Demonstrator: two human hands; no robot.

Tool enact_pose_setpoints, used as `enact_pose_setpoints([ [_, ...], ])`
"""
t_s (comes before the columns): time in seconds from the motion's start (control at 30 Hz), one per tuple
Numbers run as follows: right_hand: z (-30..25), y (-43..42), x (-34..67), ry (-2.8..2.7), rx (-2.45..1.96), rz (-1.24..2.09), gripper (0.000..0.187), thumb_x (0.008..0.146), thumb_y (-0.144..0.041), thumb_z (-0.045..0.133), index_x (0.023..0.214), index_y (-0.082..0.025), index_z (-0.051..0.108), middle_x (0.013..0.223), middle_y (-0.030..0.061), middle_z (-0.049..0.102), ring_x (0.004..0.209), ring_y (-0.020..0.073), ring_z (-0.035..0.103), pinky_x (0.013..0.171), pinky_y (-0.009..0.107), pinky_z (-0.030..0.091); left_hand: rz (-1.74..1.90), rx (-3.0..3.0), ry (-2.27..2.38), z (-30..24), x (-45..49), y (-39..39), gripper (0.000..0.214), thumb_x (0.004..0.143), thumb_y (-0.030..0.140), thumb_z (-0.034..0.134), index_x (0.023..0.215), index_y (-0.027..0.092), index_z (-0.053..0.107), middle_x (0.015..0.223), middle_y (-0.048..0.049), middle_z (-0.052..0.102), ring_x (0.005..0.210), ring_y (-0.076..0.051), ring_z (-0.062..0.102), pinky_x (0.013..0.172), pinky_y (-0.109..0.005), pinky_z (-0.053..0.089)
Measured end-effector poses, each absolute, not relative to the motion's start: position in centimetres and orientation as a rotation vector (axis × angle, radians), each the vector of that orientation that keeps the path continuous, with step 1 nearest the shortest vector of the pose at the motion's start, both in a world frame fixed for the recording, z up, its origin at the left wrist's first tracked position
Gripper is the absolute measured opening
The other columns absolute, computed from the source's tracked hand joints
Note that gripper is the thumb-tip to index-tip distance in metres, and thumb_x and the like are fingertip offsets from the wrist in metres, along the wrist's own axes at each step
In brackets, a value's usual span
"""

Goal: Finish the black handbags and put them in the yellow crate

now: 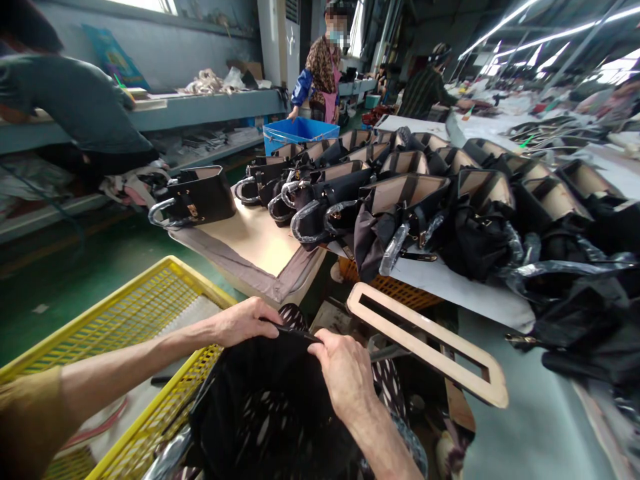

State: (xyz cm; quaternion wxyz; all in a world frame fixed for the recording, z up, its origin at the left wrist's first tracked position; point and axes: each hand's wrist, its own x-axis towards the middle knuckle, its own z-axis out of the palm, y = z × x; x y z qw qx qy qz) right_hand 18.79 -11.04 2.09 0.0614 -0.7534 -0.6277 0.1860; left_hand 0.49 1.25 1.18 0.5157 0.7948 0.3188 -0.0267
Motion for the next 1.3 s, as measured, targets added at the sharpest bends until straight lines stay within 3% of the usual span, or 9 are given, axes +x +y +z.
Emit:
enact_pose_setpoints([
  [0.13,2.0,-11.1,19.8,-1.807,-2.18,0.685,0.018,0.082,-0.033,0.05,0.072,-0.027,0.063,0.067,-0.0029,0.067,0.068,0.0146,0.062,0.058,0.022,0.035,-0.049,1.885,0.764,1.0,0.5,1.1,0.02,0.07,0.026,0.051,0.076,0.015,0.067,0.06,0.0033,0.052,0.06,-0.01,0.045,0.051,-0.017,0.03],
  [0.3,1.7,-10.9,20.0,-1.809,-2.115,0.764,0.02,0.085,-0.034,0.046,0.082,-0.029,0.065,0.073,-0.0023,0.07,0.073,0.0149,0.064,0.062,0.022,0.037,-0.041,1.872,0.759,0.6,0.8,1.0,0.02,0.07,0.026,0.051,0.076,0.015,0.067,0.06,0.0033,0.052,0.06,-0.01,0.044,0.051,-0.018,0.029],
  [0.5,1.3,-10.4,18.5,-2.036,-2.201,0.409,0.023,0.086,-0.026,0.048,0.106,-0.03,0.059,0.086,0.0017,0.07,0.077,0.0183,0.065,0.062,0.025,0.037,-0.047,1.885,0.768,0.6,0.8,1.0,0.02,0.07,0.026,0.051,0.074,0.014,0.065,0.058,0.0039,0.048,0.056,-0.009,0.04,0.049,-0.019,0.027],
  [0.6,1.5,-10.1,18.1,-2.08,-2.156,0.384,0.017,0.086,-0.025,0.047,0.09,-0.028,0.063,0.08,-0.0006,0.069,0.073,0.0155,0.064,0.059,0.023,0.035,-0.031,1.898,0.743,0.8,0.9,0.8,0.018,0.07,0.026,0.051,0.071,0.013,0.064,0.059,0.0039,0.047,0.058,-0.009,0.039,0.05,-0.018,0.027],
  [0.7,1.7,-9.8,18.3,-2.03,-2.148,0.502,0.021,0.087,-0.031,0.046,0.075,-0.027,0.063,0.067,-0.0031,0.068,0.065,0.0131,0.063,0.054,0.022,0.032,-0.045,1.893,0.754,1.0,1.0,0.7,0.016,0.07,0.026,0.051,0.069,0.014,0.062,0.057,0.0039,0.044,0.056,-0.009,0.037,0.048,-0.019,0.025],
  [1.1,1.0,-10.0,17.8,-2.141,-2.08,0.239,0.015,0.086,-0.03,0.05,0.076,-0.024,0.059,0.071,-0.0023,0.067,0.066,0.0155,0.06,0.059,0.026,0.028,-0.036,1.915,0.765,0.5,1.0,0.9,0.018,0.07,0.029,0.051,0.066,0.014,0.059,0.055,0.0044,0.038,0.054,-0.008,0.034,0.048,-0.019,0.025],
  [1.3,1.4,-9.1,17.0,-2.122,-1.986,0.407,0.009,0.084,-0.03,0.053,0.081,-0.028,0.061,0.075,-0.0052,0.068,0.067,0.0129,0.061,0.057,0.024,0.028,-0.028,1.891,0.791,0.8,1.1,0.6,0.02,0.07,0.03,0.052,0.071,0.014,0.063,0.055,0.0049,0.037,0.054,-0.008,0.034,0.047,-0.019,0.025],
])
